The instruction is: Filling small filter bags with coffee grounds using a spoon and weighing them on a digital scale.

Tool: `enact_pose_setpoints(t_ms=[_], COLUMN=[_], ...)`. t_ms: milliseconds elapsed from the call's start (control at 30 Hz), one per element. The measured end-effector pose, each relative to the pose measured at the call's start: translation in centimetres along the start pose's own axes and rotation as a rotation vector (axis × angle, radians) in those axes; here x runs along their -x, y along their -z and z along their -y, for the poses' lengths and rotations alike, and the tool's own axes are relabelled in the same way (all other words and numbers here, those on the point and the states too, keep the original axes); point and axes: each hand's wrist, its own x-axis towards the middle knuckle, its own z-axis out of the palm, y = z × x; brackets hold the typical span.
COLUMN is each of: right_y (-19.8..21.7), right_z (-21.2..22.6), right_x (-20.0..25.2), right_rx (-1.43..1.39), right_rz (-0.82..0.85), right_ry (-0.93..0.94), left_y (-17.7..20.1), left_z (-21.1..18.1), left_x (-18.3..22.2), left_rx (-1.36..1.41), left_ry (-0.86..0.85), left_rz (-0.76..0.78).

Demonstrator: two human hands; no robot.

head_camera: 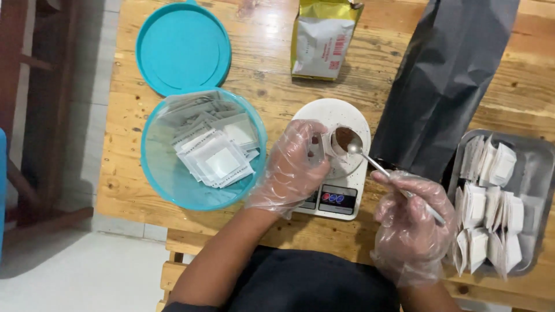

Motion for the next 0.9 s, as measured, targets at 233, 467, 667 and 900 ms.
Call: enact_pose_setpoints(t_ms=[233, 467, 667, 900], right_y=[0.4, 0.9, 0.1, 6.7], right_z=[1.2, 0.7, 0.8, -1.0], right_x=[-1.2, -0.8, 0.3, 4.1], right_rx=[0.730, 0.947, 0.808, 0.219], right_rz=[0.545, 0.633, 0.414, 0.248], right_ry=[0.566, 0.776, 0.765, 0.352], left_y=[-0.4, -0.2, -1.3, -3.8], left_z=[0.8, 0.1, 0.0, -1.2], left_x=[0.5, 1.1, 1.2, 1.3], left_rx=[0.005, 0.042, 0.010, 0.100], left_ry=[0.004, 0.023, -0.067, -0.094], left_rz=[-0.077, -0.096, -0.105, 0.075])
